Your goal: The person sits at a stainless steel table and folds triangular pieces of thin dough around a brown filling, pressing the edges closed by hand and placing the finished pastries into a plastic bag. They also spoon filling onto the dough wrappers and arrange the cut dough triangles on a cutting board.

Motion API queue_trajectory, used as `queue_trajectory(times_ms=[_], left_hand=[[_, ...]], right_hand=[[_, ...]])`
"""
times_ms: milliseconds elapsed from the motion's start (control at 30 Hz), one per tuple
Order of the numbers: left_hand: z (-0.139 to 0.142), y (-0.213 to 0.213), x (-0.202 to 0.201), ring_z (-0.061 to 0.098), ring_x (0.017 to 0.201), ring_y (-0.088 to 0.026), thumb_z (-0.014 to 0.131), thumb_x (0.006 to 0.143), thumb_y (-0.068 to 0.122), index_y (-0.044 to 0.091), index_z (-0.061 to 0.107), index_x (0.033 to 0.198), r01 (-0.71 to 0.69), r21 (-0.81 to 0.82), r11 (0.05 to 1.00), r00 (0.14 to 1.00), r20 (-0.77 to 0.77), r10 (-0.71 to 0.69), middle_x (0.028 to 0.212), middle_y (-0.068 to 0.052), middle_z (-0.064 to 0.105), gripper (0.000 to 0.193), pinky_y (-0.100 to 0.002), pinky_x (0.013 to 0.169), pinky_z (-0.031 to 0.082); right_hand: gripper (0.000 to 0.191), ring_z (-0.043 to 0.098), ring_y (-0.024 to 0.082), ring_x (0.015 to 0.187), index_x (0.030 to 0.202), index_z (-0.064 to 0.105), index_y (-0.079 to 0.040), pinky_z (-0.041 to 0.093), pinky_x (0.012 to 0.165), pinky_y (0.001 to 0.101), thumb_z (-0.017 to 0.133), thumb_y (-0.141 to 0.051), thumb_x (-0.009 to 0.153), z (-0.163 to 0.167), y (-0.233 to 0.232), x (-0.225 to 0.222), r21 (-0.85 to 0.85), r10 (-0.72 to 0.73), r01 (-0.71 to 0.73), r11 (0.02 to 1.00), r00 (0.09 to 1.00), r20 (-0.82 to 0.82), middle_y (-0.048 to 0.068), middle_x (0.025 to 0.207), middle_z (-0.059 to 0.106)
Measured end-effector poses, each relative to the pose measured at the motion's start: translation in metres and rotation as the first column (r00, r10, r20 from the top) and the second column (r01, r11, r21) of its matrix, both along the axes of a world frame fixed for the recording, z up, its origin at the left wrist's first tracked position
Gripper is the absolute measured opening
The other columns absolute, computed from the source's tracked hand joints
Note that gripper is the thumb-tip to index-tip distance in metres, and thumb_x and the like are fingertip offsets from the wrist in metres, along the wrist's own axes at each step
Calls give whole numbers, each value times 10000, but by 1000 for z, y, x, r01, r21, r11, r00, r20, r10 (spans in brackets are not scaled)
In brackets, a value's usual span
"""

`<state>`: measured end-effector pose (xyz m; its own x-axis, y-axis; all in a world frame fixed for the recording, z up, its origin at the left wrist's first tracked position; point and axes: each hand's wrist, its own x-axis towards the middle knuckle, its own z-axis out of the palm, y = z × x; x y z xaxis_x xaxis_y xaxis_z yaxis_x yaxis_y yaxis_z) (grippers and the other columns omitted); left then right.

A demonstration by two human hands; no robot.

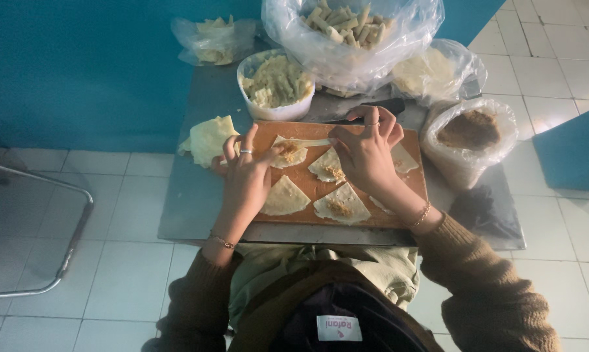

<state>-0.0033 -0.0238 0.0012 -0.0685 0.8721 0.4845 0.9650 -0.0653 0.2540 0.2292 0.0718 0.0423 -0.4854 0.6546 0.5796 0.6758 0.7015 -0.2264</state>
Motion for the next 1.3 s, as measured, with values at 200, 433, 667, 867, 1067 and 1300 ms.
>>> queue_trajectory(times_ms=[200, 433, 667, 867, 1067, 1300], left_hand=[[3, -2, 2, 371, 1394, -364, 751, 810, 63, 265, 756, 1150, 19, -28, 999, 1000, 8, -19, 1536, -121, 437, 396, -646, 1022, 247], [1, -6, 1, 381, 1375, -354, 758, 792, 81, 251, 758, 1143, 2, 11, 1000, 1000, 15, -3, 1534, -116, 451, 390, -649, 1018, 247], [-4, -8, 2, 404, 1358, -346, 755, 825, 103, 242, 761, 1163, 29, 18, 999, 999, 26, -29, 1522, -113, 460, 366, -603, 1001, 261], [-2, -11, -4, 420, 1336, -361, 742, 864, 141, 274, 769, 1132, 45, 109, 993, 997, 61, -52, 1501, -85, 485, 300, -578, 1005, 270], [16, -27, -6, 438, 1339, -341, 750, 874, 149, 261, 776, 1089, 52, 147, 988, 986, 149, -74, 1446, -31, 535, 244, -577, 1008, 274], [33, -62, -7, 463, 1331, -263, 802, 843, 183, 225, 752, 908, 118, 122, 985, 962, 232, -144, 1320, 42, 581, 93, -545, 974, 294]], right_hand=[[100, 328, 384, 1288, 1003, 757, -239, 246, 1004, 566, 756, -204, 909, 0, -2, -1, -6, 5, -5, 1000, 1000, -9, 76, 1321, 468], [95, 333, 382, 1292, 1006, 755, -236, 248, 1005, 565, 752, -205, 916, 2, -2, -1, -8, -5, 5, 1000, 1000, 1, 72, 1315, 475], [106, 333, 386, 1288, 1008, 753, -240, 245, 1000, 559, 752, -200, 910, 1, -2, 1, -2, -11, 11, 1000, 1000, 2, 76, 1322, 485], [125, 339, 375, 1291, 988, 742, -244, 249, 1025, 550, 766, -194, 876, 1, 0, 4, -28, -33, 32, 999, 999, -22, 69, 1312, 488], [112, 344, 394, 1256, 995, 738, -227, 265, 1000, 566, 763, -213, 887, 7, -9, 15, -143, -59, 54, 988, 998, -33, 102, 1289, 479], [156, 352, 407, 1267, 1022, 767, -243, 267, 1027, 572, 738, -213, 871, 4, -55, 26, -112, 22, -19, 994, 999, 23, 147, 1314, 477]])
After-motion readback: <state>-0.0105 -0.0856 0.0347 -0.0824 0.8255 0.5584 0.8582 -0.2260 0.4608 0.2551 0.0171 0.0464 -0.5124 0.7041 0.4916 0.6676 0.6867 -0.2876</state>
